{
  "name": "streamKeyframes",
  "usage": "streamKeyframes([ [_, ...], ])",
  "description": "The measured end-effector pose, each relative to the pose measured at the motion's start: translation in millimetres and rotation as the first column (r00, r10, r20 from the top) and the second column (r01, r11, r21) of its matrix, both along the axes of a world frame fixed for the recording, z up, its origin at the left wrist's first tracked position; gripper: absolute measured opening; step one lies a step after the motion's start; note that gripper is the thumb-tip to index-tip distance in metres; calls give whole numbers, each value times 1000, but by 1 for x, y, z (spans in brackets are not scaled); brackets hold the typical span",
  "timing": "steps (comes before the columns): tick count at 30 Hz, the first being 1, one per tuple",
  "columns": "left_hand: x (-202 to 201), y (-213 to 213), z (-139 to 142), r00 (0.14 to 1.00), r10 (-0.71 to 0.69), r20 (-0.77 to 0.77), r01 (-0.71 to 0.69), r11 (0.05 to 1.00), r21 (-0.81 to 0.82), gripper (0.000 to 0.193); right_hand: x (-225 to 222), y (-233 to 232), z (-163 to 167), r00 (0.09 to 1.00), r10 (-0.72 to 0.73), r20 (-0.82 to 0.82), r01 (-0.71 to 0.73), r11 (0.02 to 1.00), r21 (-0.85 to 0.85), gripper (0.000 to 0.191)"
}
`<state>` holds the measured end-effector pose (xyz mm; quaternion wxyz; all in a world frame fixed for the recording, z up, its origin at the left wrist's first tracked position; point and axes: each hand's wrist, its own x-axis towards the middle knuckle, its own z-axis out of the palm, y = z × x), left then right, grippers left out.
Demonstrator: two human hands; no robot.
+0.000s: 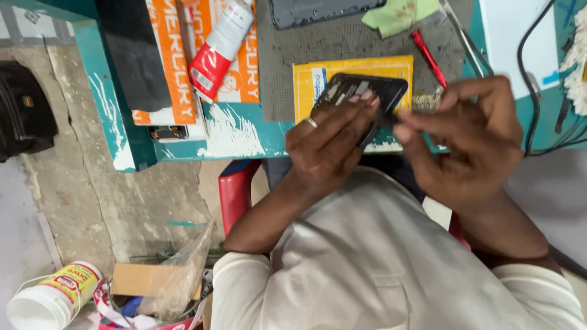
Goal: The person works on a disassembled smartphone at a repair bench. They wipe the phone's back cover with a green cloth, apply liquid from a dark bottle onto the cover, scrape residue from the phone body with a red screwdriver, and continue cleaning the cover by hand.
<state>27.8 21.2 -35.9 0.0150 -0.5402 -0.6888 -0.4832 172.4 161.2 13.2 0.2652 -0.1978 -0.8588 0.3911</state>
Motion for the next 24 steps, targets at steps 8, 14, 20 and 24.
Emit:
streamKeyframes([
  [8, 2, 5, 1, 1000, 12, -18, -11, 999, 35, 52, 7, -5, 18, 995, 76, 69, -83, 991, 106, 19],
  [14, 4, 6, 2, 999, 32, -31, -31, 999, 36, 49, 4, -5, 25, 993, 46, 112, -64, 984, 164, 17],
  [20, 3, 7, 3, 1000, 15, -16, -15, 999, 31, 48, 0, -6, 35, 990, 18, 141, -39, 988, 148, 15],
  [24, 2, 8, 3, 1000, 25, -13, -24, 999, 43, 45, -4, -6, 36, 989, 20, 149, -44, 986, 162, 16],
])
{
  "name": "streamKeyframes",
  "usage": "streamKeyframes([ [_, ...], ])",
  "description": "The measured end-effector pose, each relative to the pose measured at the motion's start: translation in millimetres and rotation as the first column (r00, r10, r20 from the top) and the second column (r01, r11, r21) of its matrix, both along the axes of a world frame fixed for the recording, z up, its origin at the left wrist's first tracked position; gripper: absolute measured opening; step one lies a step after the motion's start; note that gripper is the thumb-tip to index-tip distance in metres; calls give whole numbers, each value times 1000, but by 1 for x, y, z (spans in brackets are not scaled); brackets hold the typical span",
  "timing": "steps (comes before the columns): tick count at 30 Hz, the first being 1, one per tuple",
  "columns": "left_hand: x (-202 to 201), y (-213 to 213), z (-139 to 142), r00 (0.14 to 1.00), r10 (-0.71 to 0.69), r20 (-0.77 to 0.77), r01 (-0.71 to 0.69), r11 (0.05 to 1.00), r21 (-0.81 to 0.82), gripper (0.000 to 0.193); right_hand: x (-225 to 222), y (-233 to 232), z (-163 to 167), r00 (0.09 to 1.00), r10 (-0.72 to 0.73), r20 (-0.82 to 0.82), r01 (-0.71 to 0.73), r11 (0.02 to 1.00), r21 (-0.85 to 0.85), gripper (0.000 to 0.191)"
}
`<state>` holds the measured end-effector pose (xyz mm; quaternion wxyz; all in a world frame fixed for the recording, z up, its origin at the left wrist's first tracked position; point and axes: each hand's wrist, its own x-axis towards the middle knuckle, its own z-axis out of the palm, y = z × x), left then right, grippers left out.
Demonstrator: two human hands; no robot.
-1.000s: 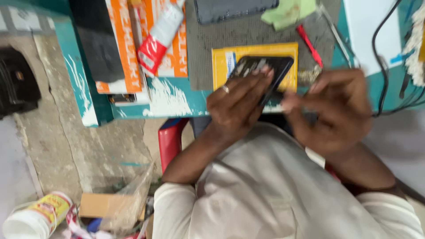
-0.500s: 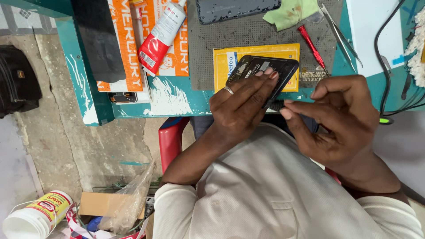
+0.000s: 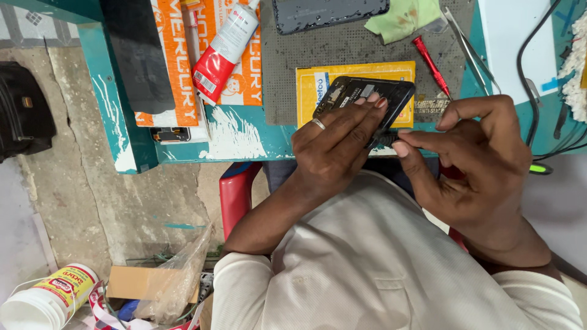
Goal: The person works on a disassembled smartphone at a repair bench. They wipe the phone's back cover with a green cloth, apply liquid from a dark bottle onto the cover, scrape residue from the phone body with a red screwdriver, and continue cleaning the cover by hand.
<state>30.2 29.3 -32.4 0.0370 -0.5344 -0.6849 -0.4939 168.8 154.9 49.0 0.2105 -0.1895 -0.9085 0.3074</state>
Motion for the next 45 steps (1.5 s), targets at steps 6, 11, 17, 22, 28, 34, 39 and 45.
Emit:
streamKeyframes([
  [6, 0, 1, 0, 1000, -3, -15, 2, 1000, -4, 45, 2, 1, 1, 999, -33, 36, 34, 999, -21, 15],
  [11, -1, 1, -1, 999, -15, -31, 14, 1000, -17, 48, 5, 4, -3, 996, -81, 25, 82, 995, -48, 15],
  [17, -3, -1, 0, 1000, -20, 12, 20, 999, -25, 49, 5, 6, -23, 994, 17, -111, -15, 1000, 24, 15],
  [22, -1, -3, 0, 999, -11, 32, 12, 1000, -19, 48, 1, 6, -40, 980, -28, -198, 21, 999, -36, 14],
  [28, -3, -5, 0, 1000, -17, 16, 17, 999, -34, 51, -8, 13, -47, 974, -131, -184, 121, 991, -64, 9],
  [34, -4, -9, -1, 1000, -22, 10, 22, 998, -51, 52, -16, 49, -70, 961, -165, -222, 162, 986, -34, 6],
  [39, -6, -12, -3, 998, -31, 49, 32, 999, -9, 50, 7, 73, -112, 969, -151, -193, 156, 988, 8, 7],
  [45, -6, -19, 7, 984, 2, -179, -3, 1000, -7, 37, 10, 118, -141, 980, -187, -63, 197, 925, 325, 24],
])
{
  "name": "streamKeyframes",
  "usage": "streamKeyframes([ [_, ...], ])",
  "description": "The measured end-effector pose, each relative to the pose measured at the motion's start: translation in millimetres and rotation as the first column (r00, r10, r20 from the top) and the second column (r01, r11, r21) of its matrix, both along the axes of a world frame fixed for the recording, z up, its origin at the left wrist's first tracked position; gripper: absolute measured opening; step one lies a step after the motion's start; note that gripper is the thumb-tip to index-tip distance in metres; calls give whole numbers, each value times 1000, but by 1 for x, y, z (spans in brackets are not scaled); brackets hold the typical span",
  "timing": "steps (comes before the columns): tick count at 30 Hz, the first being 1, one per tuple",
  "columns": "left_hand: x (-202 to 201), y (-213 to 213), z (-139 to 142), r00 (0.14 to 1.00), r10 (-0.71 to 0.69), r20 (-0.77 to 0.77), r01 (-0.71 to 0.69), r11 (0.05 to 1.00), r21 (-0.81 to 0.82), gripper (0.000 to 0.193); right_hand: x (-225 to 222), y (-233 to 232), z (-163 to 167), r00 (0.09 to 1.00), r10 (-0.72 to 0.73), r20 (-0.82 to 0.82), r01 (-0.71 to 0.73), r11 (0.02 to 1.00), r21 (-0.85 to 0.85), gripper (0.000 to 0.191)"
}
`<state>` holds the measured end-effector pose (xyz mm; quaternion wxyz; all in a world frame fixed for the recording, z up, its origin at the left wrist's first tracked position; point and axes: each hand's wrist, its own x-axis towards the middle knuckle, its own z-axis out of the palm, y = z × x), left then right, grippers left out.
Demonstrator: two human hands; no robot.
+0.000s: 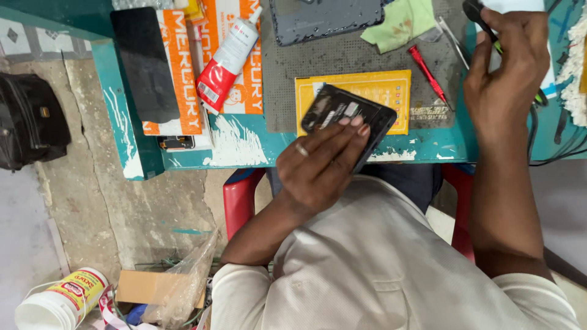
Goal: The person works on a disassembled smartphone at a repair bench. They wipe the phone's back cover with a green cloth, apply liquid from a dark bottle onto the cover, scrape residue from the phone body with a red screwdriver, and continue cleaning the cover by hand.
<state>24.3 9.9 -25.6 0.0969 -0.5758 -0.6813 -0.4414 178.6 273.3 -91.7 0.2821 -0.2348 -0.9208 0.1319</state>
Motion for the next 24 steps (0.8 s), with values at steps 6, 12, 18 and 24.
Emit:
streamKeyframes([
  [6, 7, 4, -18, 930, 128, -344, -177, 977, -116, 26, -2, -17, 11, 976, 79, -201, -118, 974, -193, 15],
  [12, 14, 38, -60, 979, 21, -202, -100, 916, -388, 47, 3, -66, 29, 993, 28, -117, -106, 663, -741, 16],
  [18, -10, 13, -57, 982, 140, 125, -82, 919, -386, 83, 5, -91, 36, 994, 113, 5, -94, 853, -514, 46],
  [24, -10, -25, -60, 848, 424, 317, -265, 858, -440, 95, 2, -98, 27, 990, 138, 26, -108, 868, -485, 64],
])
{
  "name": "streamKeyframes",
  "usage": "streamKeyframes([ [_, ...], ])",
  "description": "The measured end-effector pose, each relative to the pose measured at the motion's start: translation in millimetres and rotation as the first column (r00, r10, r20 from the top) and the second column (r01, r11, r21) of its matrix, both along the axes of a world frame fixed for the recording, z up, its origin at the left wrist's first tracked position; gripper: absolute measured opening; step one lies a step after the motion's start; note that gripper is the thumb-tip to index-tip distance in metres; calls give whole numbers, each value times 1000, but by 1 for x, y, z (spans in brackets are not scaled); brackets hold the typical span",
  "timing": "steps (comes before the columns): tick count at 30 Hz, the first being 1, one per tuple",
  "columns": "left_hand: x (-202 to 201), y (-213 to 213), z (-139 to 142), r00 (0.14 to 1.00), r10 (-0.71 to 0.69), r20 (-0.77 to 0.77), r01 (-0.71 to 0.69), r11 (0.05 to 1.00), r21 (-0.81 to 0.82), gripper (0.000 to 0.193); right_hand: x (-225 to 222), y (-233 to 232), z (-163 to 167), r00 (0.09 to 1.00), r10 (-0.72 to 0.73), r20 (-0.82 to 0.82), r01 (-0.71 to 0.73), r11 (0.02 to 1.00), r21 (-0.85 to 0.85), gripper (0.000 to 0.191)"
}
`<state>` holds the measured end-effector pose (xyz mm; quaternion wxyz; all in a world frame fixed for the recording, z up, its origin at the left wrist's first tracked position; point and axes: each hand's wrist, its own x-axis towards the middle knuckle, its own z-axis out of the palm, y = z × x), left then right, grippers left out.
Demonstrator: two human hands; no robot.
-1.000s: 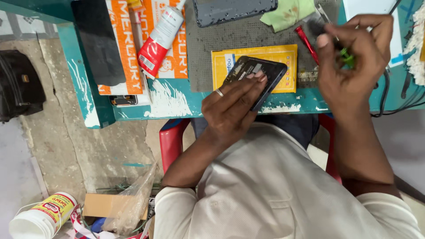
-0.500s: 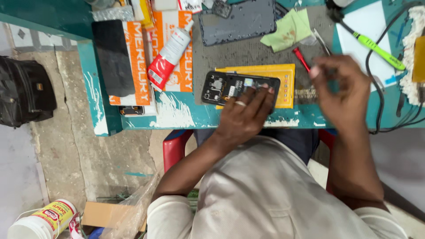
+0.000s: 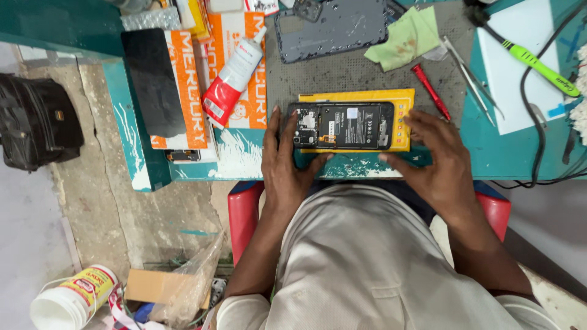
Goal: The person works on a disassembled smartphone at a repair bench. They wipe the phone's back cover with a green cloth, apply liquid from a dark bottle onto the cover, scrape residue from the phone body with a red screwdriver, and continue cleaning the cover by hand.
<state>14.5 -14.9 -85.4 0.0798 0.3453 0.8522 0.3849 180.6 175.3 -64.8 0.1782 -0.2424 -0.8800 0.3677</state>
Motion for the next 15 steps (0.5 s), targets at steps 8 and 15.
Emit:
streamKeyframes([
  [8, 0, -2, -9, 993, -86, 83, 85, 996, 9, 77, 6, 7, -15, 999, -17, -27, 16, 998, -55, 58],
  [15, 1, 1, -4, 987, -143, 70, 141, 989, 36, 75, 6, 7, -13, 1000, -14, -6, 14, 999, -38, 52],
])
